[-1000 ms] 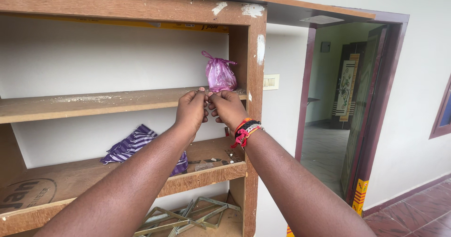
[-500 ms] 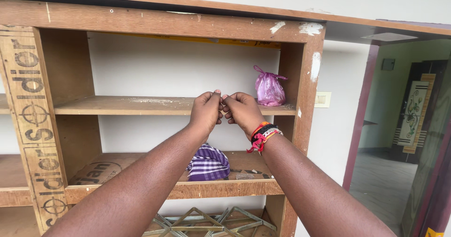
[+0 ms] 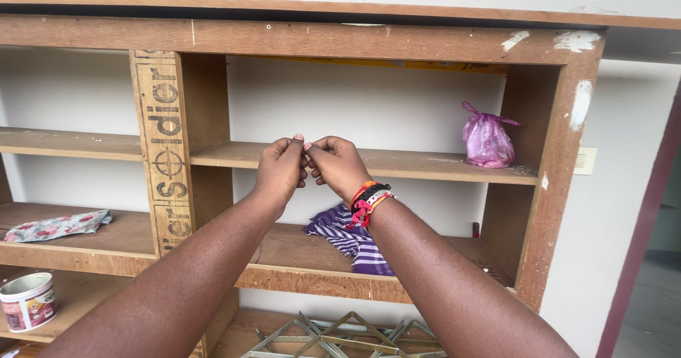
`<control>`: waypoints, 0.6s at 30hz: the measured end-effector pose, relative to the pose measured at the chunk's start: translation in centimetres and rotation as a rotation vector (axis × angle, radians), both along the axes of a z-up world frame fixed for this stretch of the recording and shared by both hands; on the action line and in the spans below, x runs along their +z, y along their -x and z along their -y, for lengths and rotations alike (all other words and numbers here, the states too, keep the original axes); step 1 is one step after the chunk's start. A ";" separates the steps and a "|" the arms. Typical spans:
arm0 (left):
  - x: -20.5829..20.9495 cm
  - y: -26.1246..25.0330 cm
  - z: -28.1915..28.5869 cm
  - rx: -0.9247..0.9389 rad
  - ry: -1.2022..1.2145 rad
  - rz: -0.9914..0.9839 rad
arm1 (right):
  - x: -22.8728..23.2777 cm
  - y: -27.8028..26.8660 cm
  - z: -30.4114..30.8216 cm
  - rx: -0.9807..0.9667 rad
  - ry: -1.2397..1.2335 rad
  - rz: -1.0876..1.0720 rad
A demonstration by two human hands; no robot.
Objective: The person cleans a small piece of patterned fabric by first picking it up from a wooden shelf, then taking it to a water tap where they rinse it with water, and finally wringing the excess moisture out by hand.
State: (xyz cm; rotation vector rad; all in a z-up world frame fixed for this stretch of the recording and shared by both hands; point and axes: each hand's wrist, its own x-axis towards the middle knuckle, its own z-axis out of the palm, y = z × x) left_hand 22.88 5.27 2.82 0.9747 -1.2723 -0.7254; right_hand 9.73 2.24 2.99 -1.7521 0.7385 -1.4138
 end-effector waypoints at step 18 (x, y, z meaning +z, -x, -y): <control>0.8 -24.2 -3.8 0.304 0.076 -0.001 | 0.9 -25.3 0.6 0.330 0.016 0.012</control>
